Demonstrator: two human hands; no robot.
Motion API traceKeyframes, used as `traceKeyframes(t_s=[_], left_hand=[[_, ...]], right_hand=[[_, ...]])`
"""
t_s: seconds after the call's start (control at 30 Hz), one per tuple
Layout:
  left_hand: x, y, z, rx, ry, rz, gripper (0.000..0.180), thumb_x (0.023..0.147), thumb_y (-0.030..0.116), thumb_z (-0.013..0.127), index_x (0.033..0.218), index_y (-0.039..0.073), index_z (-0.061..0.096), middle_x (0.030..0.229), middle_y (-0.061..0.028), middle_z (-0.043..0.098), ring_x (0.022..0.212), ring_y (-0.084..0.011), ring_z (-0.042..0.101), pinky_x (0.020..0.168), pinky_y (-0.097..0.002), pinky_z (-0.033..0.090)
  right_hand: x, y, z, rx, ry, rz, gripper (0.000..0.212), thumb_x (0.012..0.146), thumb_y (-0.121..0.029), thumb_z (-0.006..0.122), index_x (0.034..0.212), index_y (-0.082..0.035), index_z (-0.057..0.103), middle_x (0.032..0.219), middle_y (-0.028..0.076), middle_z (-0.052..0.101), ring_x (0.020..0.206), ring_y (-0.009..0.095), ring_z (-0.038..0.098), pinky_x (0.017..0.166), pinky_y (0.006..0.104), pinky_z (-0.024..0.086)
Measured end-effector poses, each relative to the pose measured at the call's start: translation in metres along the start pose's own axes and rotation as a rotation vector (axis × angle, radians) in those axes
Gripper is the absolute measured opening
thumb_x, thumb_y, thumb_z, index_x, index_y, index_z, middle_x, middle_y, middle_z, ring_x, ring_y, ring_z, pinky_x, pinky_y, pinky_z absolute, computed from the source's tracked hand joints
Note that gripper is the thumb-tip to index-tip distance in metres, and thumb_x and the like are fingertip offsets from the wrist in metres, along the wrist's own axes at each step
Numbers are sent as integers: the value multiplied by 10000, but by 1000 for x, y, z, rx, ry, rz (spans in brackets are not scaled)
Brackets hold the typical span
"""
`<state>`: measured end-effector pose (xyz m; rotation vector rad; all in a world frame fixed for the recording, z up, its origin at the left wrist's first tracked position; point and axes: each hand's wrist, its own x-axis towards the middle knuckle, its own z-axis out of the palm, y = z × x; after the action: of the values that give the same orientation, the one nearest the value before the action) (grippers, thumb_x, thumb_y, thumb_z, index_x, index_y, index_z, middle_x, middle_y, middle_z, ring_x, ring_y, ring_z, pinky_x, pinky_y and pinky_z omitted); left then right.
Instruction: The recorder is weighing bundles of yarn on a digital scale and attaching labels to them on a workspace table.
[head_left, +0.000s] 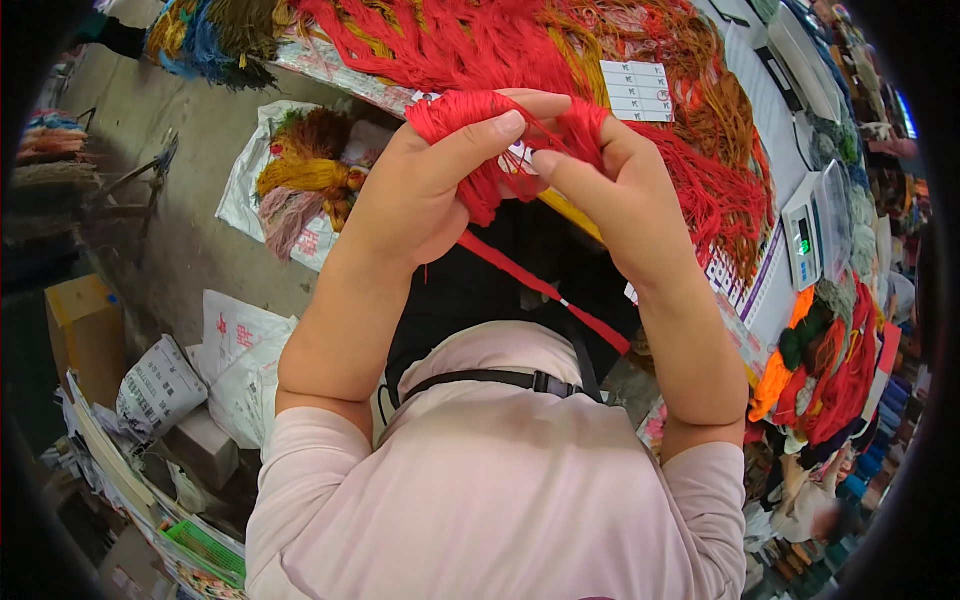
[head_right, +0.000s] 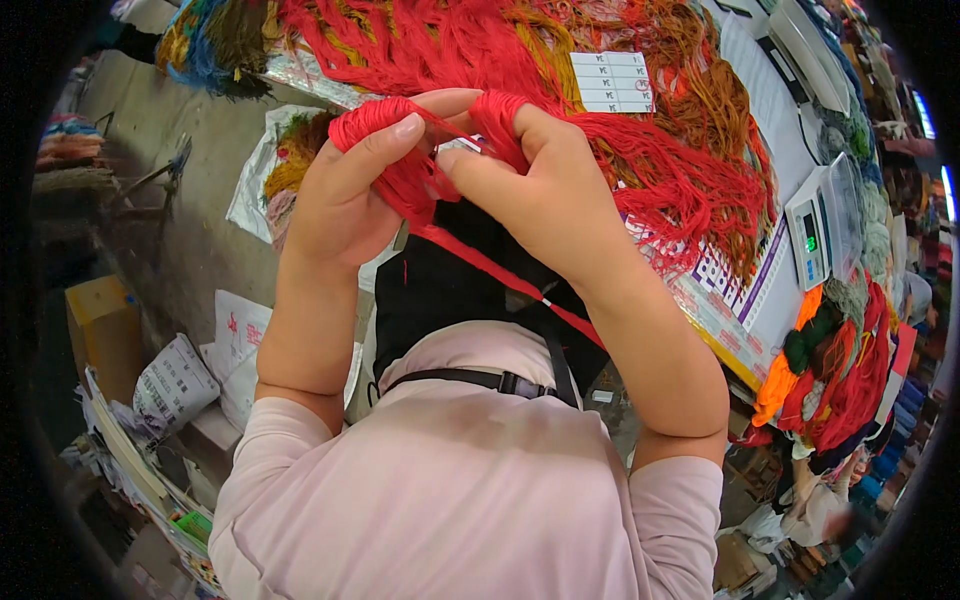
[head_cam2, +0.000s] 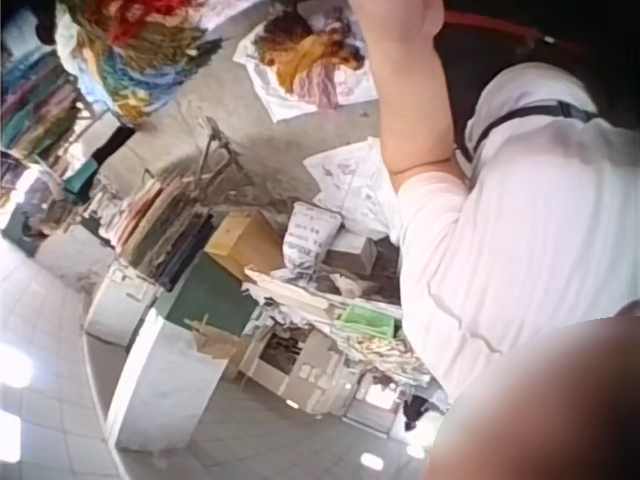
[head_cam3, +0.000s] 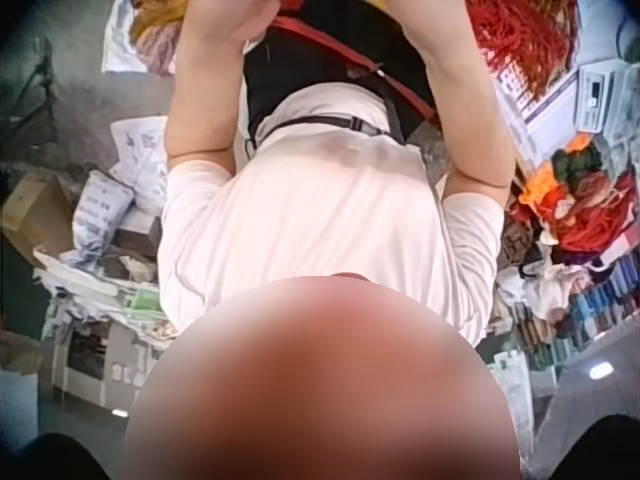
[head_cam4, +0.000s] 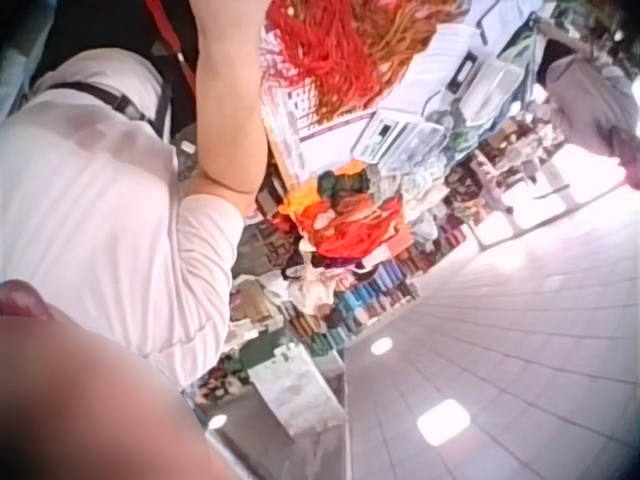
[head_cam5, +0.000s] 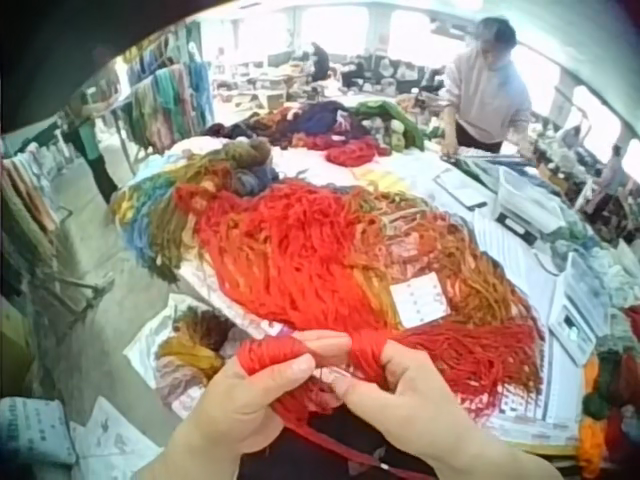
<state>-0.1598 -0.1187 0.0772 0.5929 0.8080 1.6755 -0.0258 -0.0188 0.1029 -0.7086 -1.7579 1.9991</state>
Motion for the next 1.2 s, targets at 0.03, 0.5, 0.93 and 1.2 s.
traceKeyframes(t_s=[0.03, 0.5, 0.93, 1.2], left_hand=[[0, 0, 1, 16, 16, 13, 342, 941, 155, 485, 1201, -53, 559, 1191, -137, 601, 1011, -174, 591, 898, -307, 460], [-5, 7, -9, -33, 16, -16, 464, 985, 239, 370, 1305, -89, 438, 1230, -159, 563, 1059, -203, 574, 914, -318, 453], [-4, 11, -13, -76, -14, -33, 469, 989, 248, 361, 1325, -75, 421, 1302, -148, 511, 1043, -164, 561, 925, -317, 429], [-12, 20, -24, 42, -99, 29, 459, 844, 48, 576, 1276, -65, 467, 1135, -115, 579, 990, -173, 589, 893, -321, 452]], right_hand=[[-1, 1, 1, -42, -5, 25, 224, 830, -80, 627, 1024, 31, 615, 898, 30, 643, 776, 73, 578, 690, 216, 458], [-2, 1, -1, -105, 28, -7, 164, 843, -71, 632, 993, -4, 633, 885, 20, 646, 839, 71, 571, 773, 220, 436], [6, 3, 10, -331, -80, -13, 152, 783, -124, 709, 831, 12, 663, 696, -8, 600, 663, 42, 533, 568, 234, 432], [2, -1, 6, -133, -106, 57, 142, 822, -125, 695, 879, 0, 658, 796, 1, 632, 746, 52, 545, 667, 214, 434]])
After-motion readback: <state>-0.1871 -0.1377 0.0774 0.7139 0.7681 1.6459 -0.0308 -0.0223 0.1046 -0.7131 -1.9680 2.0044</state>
